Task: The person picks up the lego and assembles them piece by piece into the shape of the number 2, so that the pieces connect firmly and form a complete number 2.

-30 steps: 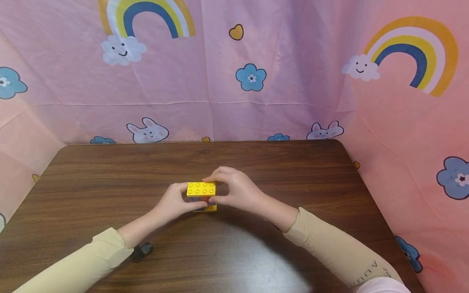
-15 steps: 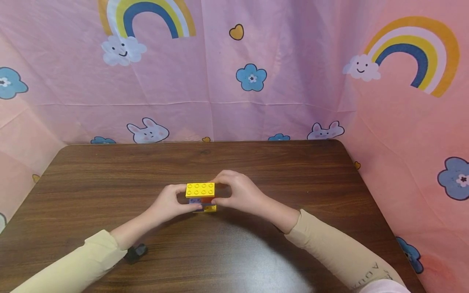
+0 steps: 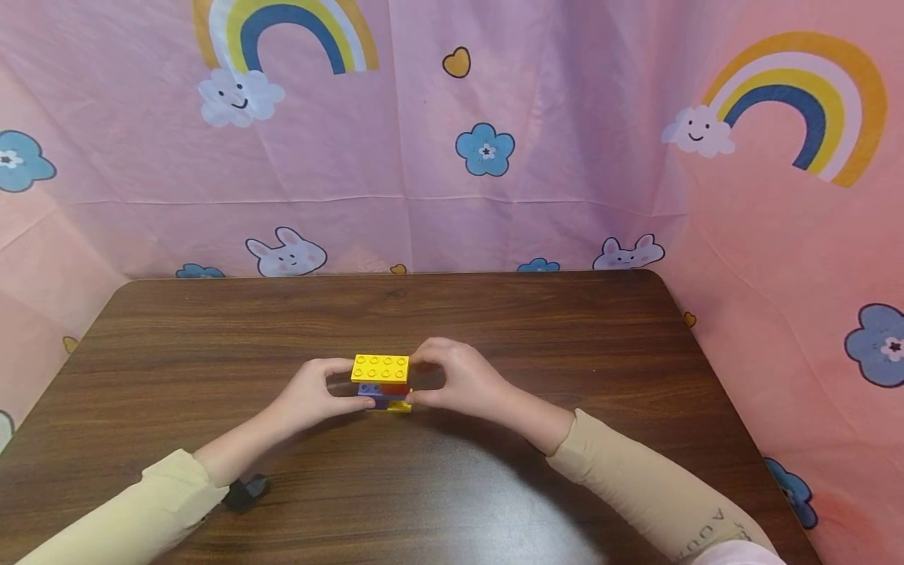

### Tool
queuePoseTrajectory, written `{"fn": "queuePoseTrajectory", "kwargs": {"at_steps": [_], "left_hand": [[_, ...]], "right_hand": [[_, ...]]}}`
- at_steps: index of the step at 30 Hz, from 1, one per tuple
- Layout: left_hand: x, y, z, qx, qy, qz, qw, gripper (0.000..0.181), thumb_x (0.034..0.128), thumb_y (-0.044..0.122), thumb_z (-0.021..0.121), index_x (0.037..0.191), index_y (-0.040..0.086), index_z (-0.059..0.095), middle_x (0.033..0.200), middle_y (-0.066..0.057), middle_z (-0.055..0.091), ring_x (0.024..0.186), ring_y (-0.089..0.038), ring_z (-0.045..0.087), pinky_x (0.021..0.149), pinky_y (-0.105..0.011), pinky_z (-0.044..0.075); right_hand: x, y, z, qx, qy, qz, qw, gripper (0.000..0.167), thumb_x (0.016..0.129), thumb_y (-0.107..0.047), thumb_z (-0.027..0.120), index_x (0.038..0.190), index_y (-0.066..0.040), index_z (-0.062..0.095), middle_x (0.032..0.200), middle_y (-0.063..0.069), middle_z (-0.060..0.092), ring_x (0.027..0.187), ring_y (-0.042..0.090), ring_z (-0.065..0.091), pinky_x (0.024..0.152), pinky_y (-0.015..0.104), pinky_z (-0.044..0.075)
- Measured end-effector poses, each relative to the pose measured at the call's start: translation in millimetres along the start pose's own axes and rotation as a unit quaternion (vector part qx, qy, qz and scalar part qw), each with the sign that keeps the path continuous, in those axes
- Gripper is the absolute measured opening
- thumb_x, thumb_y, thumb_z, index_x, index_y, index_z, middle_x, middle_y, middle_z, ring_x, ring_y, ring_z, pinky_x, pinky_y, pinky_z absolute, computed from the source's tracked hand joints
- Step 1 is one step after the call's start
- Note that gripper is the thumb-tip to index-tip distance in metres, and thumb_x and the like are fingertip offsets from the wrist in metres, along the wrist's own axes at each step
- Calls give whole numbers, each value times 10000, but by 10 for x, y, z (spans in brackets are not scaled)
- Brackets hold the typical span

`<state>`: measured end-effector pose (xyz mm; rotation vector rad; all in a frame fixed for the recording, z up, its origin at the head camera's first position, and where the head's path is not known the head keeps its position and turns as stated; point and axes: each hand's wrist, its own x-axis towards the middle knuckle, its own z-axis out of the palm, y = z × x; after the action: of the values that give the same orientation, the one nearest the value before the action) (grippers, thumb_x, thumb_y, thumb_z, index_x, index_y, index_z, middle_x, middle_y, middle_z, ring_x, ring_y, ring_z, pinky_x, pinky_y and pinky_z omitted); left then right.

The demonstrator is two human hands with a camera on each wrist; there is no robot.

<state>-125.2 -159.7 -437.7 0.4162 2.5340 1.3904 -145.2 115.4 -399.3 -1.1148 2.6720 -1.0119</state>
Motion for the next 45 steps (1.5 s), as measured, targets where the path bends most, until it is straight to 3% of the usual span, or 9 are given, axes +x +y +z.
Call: {"fn": "queuePoseTrajectory", "kwargs": {"at_steps": [10,18,26,32,38,45], "left_hand": [[-39,-40,-51,-80,-124,-71,9999,491,896,153,872,1308,-51,698,1321,-240,721,1249,-428,693,1032,-504,615],[-42,-22,-68,-426,-219,-227,9986,491,901,106,860,1320,-77,680,1338,-271,697,1227,-420,713,979,-389,643],[-46,2,-62,-416,-168,-284,9986,494,902,123,864,1315,-78,683,1325,-270,707,1206,-413,727,973,-403,647],[-32,-3,-54,-337,-73,-378,9987,487,901,145,868,1302,-69,693,1317,-260,715,1201,-406,731,975,-425,647],[-2,-1,-30,-425,-27,-273,9987,475,910,173,864,1267,-95,700,1263,-281,734,1122,-392,768,919,-415,669],[23,39,-13,-540,-100,-251,9982,458,926,176,849,1257,-108,707,1220,-269,759,1061,-355,791,904,-411,675]], "right_hand": [[14,-7,68,-24,-49,89,9999,420,828,-195,932,1184,-44,769,1160,57,760,1092,243,721,980,396,633],[10,2,100,-2,-43,147,9999,405,848,-178,916,1202,-51,766,1171,54,764,1104,230,729,993,402,635],[-3,3,114,90,57,370,9993,396,845,-183,919,1190,-62,764,1164,54,782,1092,209,731,997,398,634],[-4,21,120,374,127,584,9975,377,859,-170,904,1190,-56,764,1159,60,782,1072,203,726,985,372,635],[-4,47,94,971,134,797,9920,331,896,-137,868,1179,-8,755,1096,103,778,987,205,748,895,280,652],[-10,106,78,1453,63,1265,9812,373,937,-179,833,1224,37,734,1110,151,784,982,211,749,902,328,666]]}}
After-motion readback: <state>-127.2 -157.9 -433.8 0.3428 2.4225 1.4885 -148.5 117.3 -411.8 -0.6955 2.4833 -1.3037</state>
